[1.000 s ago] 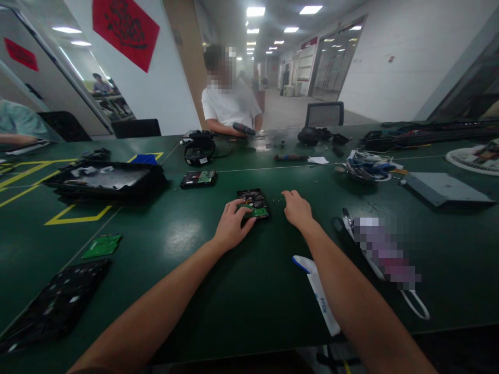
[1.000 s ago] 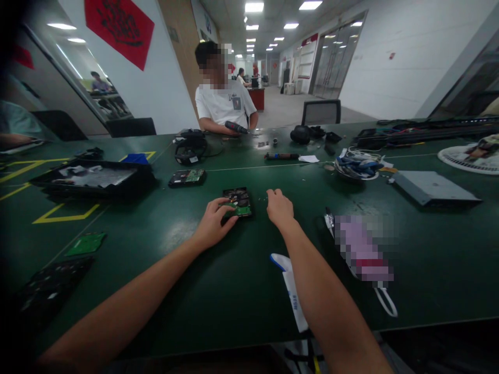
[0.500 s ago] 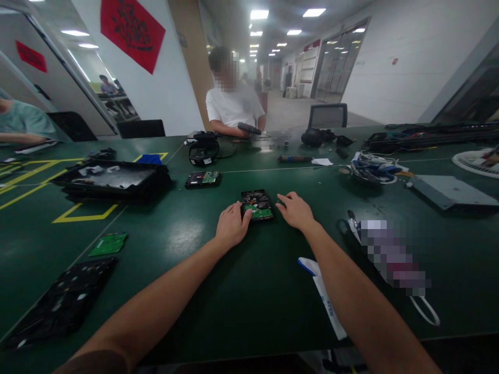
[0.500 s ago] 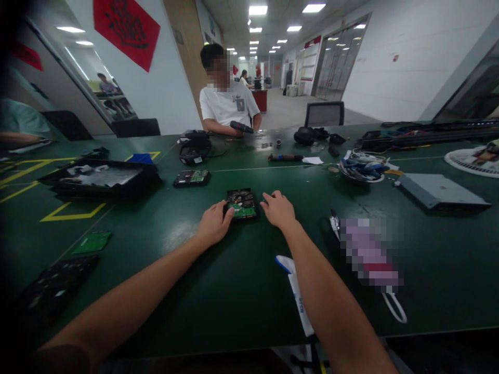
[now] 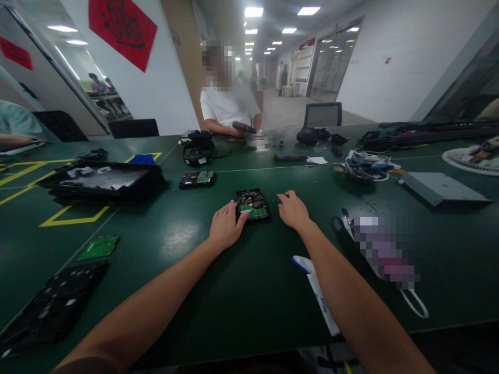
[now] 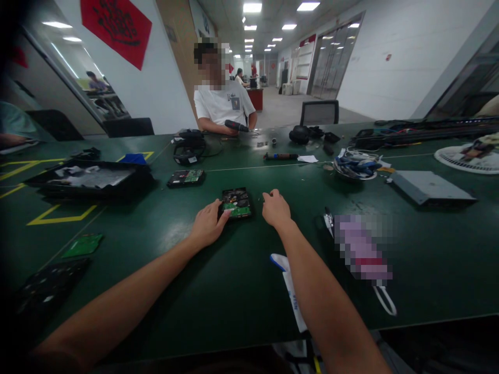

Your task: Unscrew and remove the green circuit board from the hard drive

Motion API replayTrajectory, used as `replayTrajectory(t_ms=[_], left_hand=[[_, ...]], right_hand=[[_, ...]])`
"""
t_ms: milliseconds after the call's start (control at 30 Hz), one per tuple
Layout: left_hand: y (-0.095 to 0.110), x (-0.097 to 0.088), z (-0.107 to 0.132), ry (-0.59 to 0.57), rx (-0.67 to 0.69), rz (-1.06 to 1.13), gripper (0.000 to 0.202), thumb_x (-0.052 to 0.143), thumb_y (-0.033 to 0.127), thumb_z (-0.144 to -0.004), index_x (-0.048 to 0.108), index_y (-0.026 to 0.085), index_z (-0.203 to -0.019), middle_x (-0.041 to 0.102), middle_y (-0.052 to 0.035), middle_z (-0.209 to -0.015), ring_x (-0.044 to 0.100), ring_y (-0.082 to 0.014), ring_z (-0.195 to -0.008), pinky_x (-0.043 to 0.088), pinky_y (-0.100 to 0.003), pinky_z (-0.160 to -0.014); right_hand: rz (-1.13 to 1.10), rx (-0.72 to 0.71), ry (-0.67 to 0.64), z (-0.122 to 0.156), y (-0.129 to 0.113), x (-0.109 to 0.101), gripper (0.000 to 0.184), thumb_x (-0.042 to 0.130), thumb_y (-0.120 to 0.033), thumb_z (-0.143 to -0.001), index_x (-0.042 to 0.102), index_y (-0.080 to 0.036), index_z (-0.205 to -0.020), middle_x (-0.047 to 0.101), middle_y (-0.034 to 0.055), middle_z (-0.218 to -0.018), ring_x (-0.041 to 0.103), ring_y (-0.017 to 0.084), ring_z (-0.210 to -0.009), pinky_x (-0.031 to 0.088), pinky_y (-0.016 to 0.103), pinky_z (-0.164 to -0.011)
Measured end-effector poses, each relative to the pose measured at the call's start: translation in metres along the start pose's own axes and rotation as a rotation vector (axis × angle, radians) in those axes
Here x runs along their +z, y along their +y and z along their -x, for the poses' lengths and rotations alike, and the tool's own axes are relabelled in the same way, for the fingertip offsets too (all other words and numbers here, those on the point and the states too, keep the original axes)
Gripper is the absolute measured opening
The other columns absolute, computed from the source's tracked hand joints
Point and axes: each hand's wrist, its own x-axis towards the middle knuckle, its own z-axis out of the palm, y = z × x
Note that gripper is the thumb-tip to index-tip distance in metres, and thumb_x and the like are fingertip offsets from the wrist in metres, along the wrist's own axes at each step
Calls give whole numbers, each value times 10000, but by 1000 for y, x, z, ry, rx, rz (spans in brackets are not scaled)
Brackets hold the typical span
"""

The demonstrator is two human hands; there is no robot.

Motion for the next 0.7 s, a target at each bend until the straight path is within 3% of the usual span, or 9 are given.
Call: replayTrajectory(t_ms=[133, 333, 700], left_hand=[[-1, 2, 0, 15, -3, -1, 656, 354, 616, -1047, 487, 148, -1487, 501, -183, -1571, 484, -337, -1446, 386, -499, -1179], [1, -3, 2, -7, 47, 41, 690, 334, 571, -1067, 223, 226, -1654, 577, -130, -1514, 523, -311, -1413, 395, -492, -1167], [-1, -1, 1, -20, 19, 41, 733, 345, 608, -1050, 242, 202, -1651, 605, -144, -1481, 509, -326, -1420, 372, -501, -1177]], right_hand=[[4, -37, 13, -2, 7, 3, 493, 482, -310, -1026, 520, -213, -1508, 502, 157, -1479, 612, 304, -1203, 529, 408, -977], [-27, -87, 12, -7, 11, 7, 494, 469, -236, -1021, 517, -159, -1506, 499, 137, -1549, 536, 288, -1345, 451, 414, -1119], [-8, -82, 43, -7, 13, 12, 507, 458, -262, -1014, 518, -128, -1500, 546, 149, -1515, 555, 299, -1330, 451, 429, -1126]])
